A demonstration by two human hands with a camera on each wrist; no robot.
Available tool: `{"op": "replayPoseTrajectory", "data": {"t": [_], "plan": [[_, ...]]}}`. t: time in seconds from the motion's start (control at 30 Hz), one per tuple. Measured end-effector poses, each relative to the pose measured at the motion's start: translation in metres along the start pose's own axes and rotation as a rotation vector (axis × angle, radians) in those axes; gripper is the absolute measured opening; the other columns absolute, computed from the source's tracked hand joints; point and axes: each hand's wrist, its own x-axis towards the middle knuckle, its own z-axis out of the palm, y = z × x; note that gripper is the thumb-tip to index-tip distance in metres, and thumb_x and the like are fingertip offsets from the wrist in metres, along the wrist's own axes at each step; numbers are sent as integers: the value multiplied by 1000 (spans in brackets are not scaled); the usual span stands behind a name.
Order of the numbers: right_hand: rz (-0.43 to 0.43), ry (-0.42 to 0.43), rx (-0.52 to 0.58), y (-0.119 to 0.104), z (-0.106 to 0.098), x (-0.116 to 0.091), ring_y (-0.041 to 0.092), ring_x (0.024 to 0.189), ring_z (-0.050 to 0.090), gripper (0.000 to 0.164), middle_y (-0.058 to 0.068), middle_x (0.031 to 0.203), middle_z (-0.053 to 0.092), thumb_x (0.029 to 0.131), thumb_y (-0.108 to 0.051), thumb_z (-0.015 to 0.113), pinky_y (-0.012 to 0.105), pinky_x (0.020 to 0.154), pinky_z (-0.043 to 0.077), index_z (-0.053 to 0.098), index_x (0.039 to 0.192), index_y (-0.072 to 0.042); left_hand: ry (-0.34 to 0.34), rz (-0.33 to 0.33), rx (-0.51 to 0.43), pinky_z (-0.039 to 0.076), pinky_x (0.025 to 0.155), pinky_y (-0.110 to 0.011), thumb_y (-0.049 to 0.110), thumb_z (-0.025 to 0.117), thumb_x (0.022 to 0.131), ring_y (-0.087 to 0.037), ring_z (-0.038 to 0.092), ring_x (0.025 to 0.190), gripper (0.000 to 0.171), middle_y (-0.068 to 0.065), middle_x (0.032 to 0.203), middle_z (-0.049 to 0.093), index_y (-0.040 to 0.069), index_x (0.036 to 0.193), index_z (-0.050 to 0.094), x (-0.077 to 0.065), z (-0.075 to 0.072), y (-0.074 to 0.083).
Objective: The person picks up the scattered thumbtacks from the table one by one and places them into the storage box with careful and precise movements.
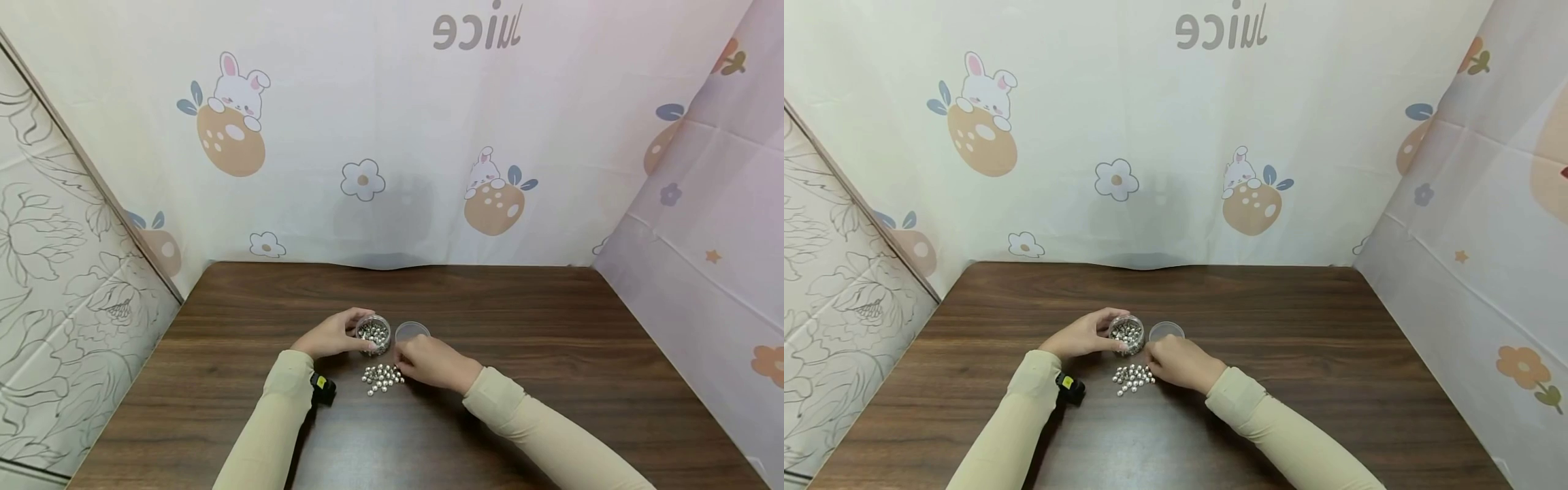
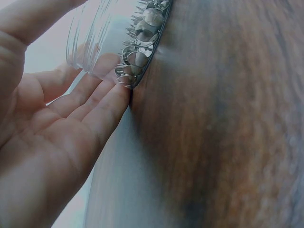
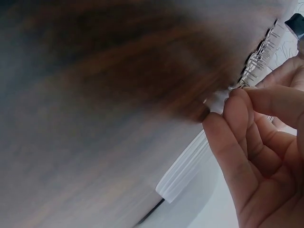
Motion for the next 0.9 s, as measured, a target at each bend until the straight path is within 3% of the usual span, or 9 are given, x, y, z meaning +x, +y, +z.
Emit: {"op": "replayPoseTrajectory", "data": {"t": [0.6,0.9], "plan": [[22,-13,85,3,-3,0,-3,58,48,9,-11,71,60,88,-11,60,18,52,47,65,81,-15,-2,-9,21,44,99,-43,35,78,75,-13,47,117,75,0,130,51,16,138,43,1,0,-1],[35,72,97,6,-10,4,-1,62,49,7,-11,75,59,88,-12,60,20,55,49,63,84,-16,-6,-7,6,45,99,-44,32,77,76,-13,48,115,72,-2,128,52,15,137,43,1,0,-1]]}}
